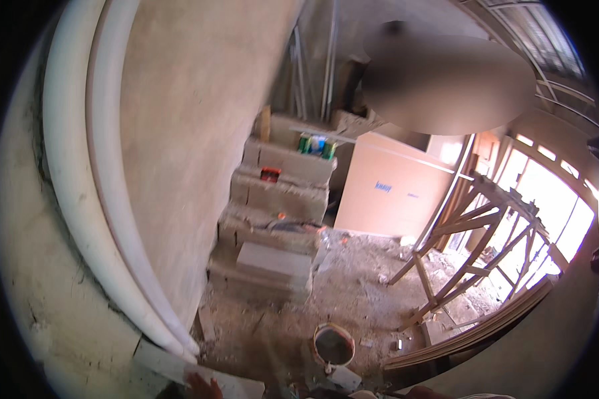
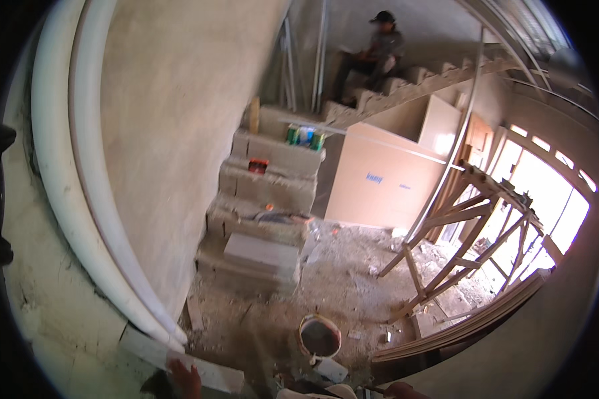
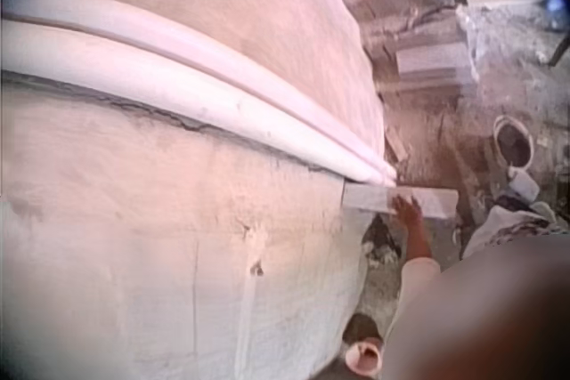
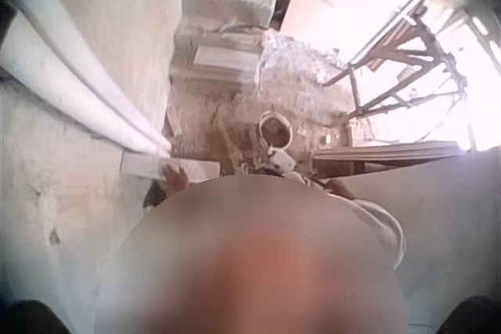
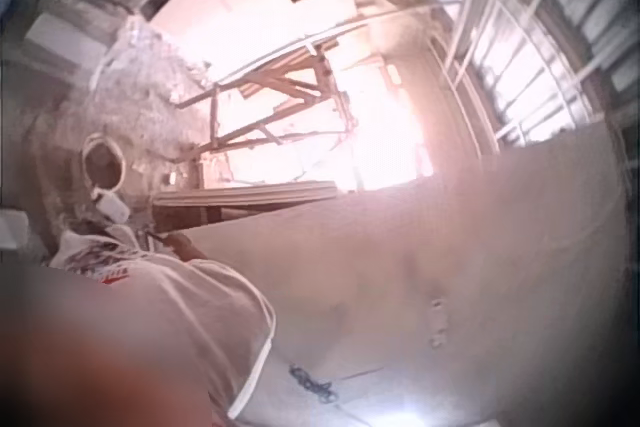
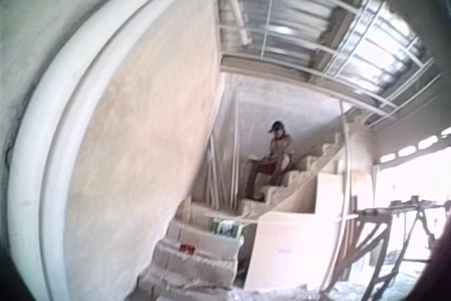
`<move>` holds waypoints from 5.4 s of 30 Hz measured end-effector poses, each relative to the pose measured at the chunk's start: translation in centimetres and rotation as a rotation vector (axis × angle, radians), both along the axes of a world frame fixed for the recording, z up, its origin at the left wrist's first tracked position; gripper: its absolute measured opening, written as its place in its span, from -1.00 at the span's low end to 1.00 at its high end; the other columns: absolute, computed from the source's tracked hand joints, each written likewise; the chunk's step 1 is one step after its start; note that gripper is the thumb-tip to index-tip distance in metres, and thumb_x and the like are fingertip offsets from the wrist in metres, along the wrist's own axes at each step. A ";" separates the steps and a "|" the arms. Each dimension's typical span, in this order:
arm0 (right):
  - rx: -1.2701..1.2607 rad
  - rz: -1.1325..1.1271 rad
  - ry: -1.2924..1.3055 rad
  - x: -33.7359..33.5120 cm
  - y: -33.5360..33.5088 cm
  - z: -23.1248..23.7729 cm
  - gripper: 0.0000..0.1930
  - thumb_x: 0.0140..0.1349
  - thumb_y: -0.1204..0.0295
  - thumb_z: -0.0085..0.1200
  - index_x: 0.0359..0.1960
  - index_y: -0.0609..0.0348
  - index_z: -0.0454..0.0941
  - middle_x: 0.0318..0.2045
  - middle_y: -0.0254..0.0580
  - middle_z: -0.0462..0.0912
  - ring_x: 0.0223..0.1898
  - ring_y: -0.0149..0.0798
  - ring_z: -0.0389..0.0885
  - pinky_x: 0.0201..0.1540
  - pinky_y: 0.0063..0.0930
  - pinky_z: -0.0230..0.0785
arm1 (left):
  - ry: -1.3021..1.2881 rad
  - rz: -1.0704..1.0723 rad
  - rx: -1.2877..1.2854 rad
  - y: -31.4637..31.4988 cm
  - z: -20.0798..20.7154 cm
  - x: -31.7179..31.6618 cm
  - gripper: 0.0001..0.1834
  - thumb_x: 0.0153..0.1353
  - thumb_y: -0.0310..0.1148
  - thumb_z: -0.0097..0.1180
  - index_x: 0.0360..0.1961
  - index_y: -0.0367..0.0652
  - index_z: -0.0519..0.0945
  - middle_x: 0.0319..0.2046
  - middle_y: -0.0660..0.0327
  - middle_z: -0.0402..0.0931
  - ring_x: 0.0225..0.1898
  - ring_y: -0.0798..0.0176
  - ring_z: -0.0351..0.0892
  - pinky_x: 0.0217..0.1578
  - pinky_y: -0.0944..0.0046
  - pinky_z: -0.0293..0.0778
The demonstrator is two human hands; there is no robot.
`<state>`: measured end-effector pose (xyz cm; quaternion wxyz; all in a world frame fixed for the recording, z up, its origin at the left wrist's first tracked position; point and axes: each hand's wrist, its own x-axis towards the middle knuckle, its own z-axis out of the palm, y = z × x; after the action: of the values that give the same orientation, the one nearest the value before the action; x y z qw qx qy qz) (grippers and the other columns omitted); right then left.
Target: The person places rectangular wall tiles against a concrete wall, taps them into position with a hammer, and uses a trowel to apply mortar between the tile and wall. They also measure the wall with a tape measure and adjust tile placement multiple times.
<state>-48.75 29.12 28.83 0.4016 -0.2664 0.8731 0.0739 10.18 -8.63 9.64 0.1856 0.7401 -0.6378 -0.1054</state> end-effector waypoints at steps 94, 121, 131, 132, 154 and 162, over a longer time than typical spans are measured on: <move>0.112 0.001 -0.195 4.3 -15.8 -15.6 -0.38 0.19 -0.01 0.05 0.10 0.27 0.51 0.04 0.25 0.54 0.13 0.19 0.47 0.17 -0.08 0.31 | -0.091 0.241 0.539 3.5 7.1 -7.5 -0.20 0.36 0.09 -0.18 0.43 -0.19 -0.03 0.44 -0.08 -0.15 0.45 -0.17 -0.19 0.33 -0.31 -0.20; 0.340 0.358 -0.091 -10.9 -30.8 -38.9 -0.53 0.05 0.35 0.08 0.02 0.30 0.42 -0.04 0.03 0.62 0.05 -0.03 0.59 0.10 -0.24 0.42 | 0.027 0.512 0.073 2.3 0.9 -10.7 -0.17 0.42 0.15 -0.37 0.38 -0.41 -0.04 0.37 -0.23 -0.04 0.36 -0.16 0.06 0.33 -0.03 0.06; 0.262 0.374 0.049 -21.9 -34.1 -36.1 -0.52 0.12 0.12 0.14 -0.04 0.21 0.48 -0.12 0.04 0.65 0.00 -0.03 0.61 0.07 -0.16 0.42 | 0.011 0.610 0.101 2.0 1.3 -11.2 -0.09 0.35 0.27 -0.36 0.40 -0.35 -0.03 0.40 -0.19 -0.08 0.38 -0.17 0.01 0.32 -0.07 0.06; 0.247 0.390 0.081 -22.2 -34.2 -36.4 -0.54 0.13 0.13 0.14 -0.04 0.21 0.48 -0.12 0.03 0.65 0.00 -0.02 0.61 0.07 -0.16 0.43 | -0.021 0.574 0.102 1.9 1.3 -11.4 -0.09 0.35 0.26 -0.37 0.40 -0.35 -0.03 0.39 -0.20 -0.08 0.38 -0.17 0.01 0.32 -0.07 0.06; 0.057 -0.303 -0.276 -13.1 -30.8 -49.1 -0.49 -0.02 0.08 0.19 -0.17 0.26 0.62 -0.23 0.18 0.65 -0.11 0.06 0.64 -0.04 -0.14 0.44 | -0.019 0.486 0.086 2.5 1.9 -10.6 -0.20 0.37 0.12 -0.29 0.33 -0.41 0.11 0.29 -0.19 0.12 0.27 -0.13 0.22 0.25 0.01 0.19; -0.132 -0.277 -0.140 -12.3 -24.7 -45.6 -0.55 -0.02 0.09 0.26 -0.21 0.18 0.61 -0.36 0.06 0.67 -0.27 -0.01 0.67 -0.18 -0.18 0.45 | -0.082 0.433 0.067 2.5 1.6 -9.4 -0.27 0.37 0.03 -0.23 0.29 -0.43 0.17 0.22 -0.19 0.22 0.21 -0.11 0.30 0.21 0.05 0.25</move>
<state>-61.06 4.45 -16.81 0.4493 -0.1735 0.8744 -0.0583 0.76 -6.15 11.22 0.1533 0.8692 -0.4670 -0.0539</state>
